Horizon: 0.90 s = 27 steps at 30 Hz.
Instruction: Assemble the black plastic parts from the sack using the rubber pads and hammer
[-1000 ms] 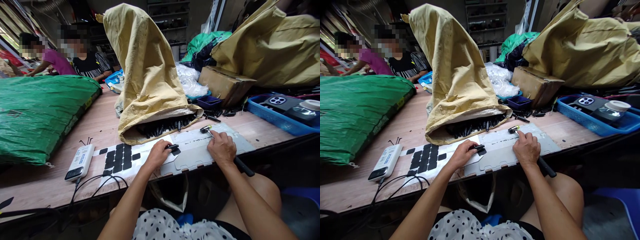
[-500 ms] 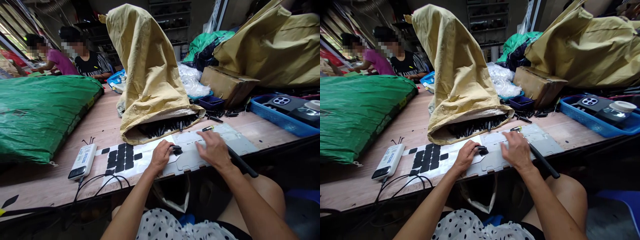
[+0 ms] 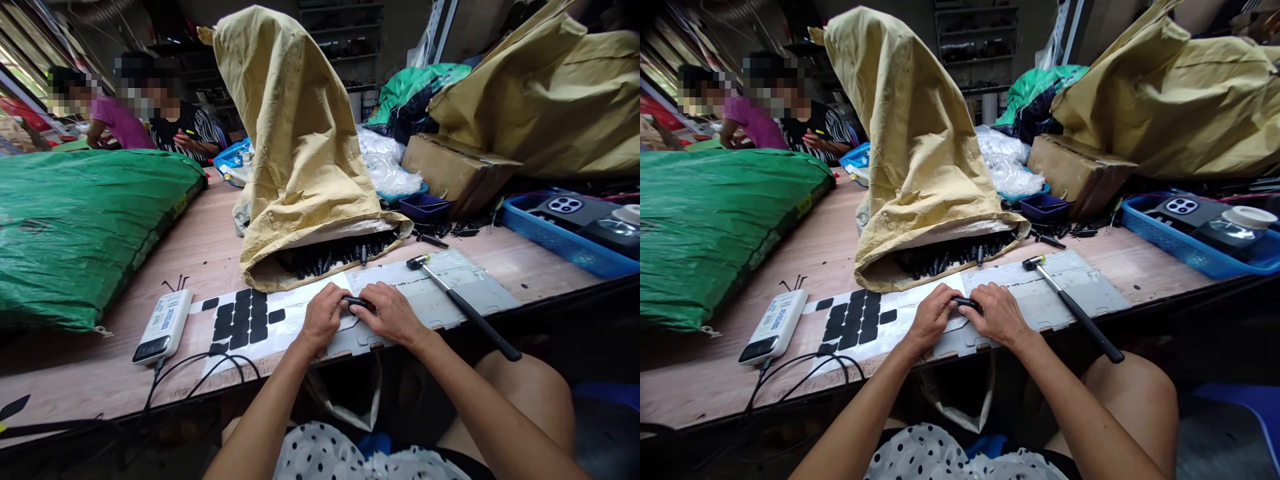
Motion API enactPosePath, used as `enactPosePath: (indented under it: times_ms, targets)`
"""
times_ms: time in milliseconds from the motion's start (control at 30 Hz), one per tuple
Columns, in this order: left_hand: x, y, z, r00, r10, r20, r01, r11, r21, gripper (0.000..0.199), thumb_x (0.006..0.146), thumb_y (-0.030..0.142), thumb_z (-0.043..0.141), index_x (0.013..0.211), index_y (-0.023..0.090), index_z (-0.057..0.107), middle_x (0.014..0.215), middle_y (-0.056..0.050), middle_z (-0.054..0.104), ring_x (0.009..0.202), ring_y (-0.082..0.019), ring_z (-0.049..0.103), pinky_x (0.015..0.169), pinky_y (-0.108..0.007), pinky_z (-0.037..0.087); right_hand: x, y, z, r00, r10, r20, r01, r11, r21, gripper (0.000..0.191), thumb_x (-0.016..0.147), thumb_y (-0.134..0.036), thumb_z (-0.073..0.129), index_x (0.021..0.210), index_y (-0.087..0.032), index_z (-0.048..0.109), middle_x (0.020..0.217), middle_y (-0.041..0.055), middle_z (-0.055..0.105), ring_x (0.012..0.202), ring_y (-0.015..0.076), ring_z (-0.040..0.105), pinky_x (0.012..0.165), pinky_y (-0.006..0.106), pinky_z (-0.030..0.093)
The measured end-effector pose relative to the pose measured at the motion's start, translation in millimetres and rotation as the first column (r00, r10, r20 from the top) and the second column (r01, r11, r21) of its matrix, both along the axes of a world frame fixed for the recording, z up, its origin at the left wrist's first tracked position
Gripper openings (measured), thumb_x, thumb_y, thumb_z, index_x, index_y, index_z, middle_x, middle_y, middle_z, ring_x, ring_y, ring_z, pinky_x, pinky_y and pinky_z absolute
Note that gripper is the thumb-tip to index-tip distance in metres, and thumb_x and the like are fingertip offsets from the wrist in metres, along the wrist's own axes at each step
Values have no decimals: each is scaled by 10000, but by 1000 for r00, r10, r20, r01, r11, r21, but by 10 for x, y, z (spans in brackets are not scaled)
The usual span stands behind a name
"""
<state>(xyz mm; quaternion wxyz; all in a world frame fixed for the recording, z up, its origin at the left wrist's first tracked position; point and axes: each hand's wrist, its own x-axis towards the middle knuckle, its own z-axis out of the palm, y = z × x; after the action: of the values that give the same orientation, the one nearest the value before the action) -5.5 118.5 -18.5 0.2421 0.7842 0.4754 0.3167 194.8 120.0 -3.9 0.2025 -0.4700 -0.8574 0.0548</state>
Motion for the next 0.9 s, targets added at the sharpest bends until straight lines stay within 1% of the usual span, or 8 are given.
enactPosePath:
  times_ms: [133, 233, 433, 600, 733, 800, 867, 900]
  targets:
    - [5, -4, 16, 1000, -11, -3, 11, 1000, -25, 244, 955, 203, 465, 1083, 232, 671, 990, -40, 616, 962, -194, 587, 870, -303, 465, -2, 15, -24, 996, 71, -46, -72, 997, -6, 213, 979, -373, 546, 883, -197, 617, 852, 36, 621, 837, 194, 491, 761, 329, 307]
    - [3, -11, 36, 1000, -24, 11, 24, 999, -34, 241, 940, 199, 474, 1064, 220, 679, 973, -44, 615, 943, -197, 586, 856, -309, 465, -22, 35, -40, 988, 122, -92, -124, 992, -10, 171, 961, -311, 560, 851, -189, 610, 851, 41, 612, 847, 199, 471, 757, 333, 305]
    - [-10, -22, 70, 996, -40, 85, 44, 998, -51, 232, 938, 209, 475, 1011, 206, 695, 933, -42, 616, 921, -194, 592, 837, -303, 464, -57, 26, -48, 978, 147, -144, -145, 989, 27, 152, 919, -276, 590, 804, -179, 607, 804, 41, 604, 836, 202, 457, 765, 338, 298]
    - [-2, -16, 65, 995, -41, 85, 46, 998, -52, 225, 953, 233, 483, 1029, 206, 692, 952, -43, 619, 940, -196, 588, 849, -306, 456, 11, -5, -37, 986, 117, -119, -118, 993, -2, 200, 970, -351, 557, 877, -187, 622, 842, 39, 633, 836, 194, 484, 777, 337, 298]
    - [-4, -11, 55, 996, -37, 76, 42, 997, -58, 234, 971, 251, 474, 1057, 213, 688, 976, -45, 622, 958, -197, 585, 859, -307, 451, 37, -18, -3, 988, 75, -134, -80, 996, -26, 251, 933, -433, 610, 848, -197, 610, 821, 30, 622, 824, 195, 495, 770, 330, 324]
    - [-5, -9, 57, 997, -33, 68, 36, 998, -43, 239, 979, 255, 473, 1066, 209, 691, 971, -47, 622, 963, -202, 574, 871, -317, 444, 85, -13, 29, 985, 54, -165, -58, 998, -22, 234, 917, -432, 631, 891, -199, 627, 854, 35, 634, 842, 199, 516, 786, 330, 355]
    - [1, -8, 62, 999, -28, 47, 29, 999, -20, 237, 982, 257, 482, 1069, 208, 697, 961, -49, 629, 964, -209, 560, 886, -333, 434, 209, 6, 56, 977, 2, -213, 0, 1000, 10, 211, 918, -402, 624, 976, -200, 645, 906, 47, 649, 874, 204, 544, 819, 332, 392]
    - [6, -8, 65, 999, -24, 34, 25, 1000, -9, 232, 981, 255, 490, 1070, 209, 699, 959, -48, 635, 962, -211, 553, 892, -341, 429, 307, 19, 64, 971, -52, -235, 62, 998, 34, 215, 922, -386, 610, 1019, -198, 649, 924, 55, 653, 884, 207, 556, 833, 334, 409]
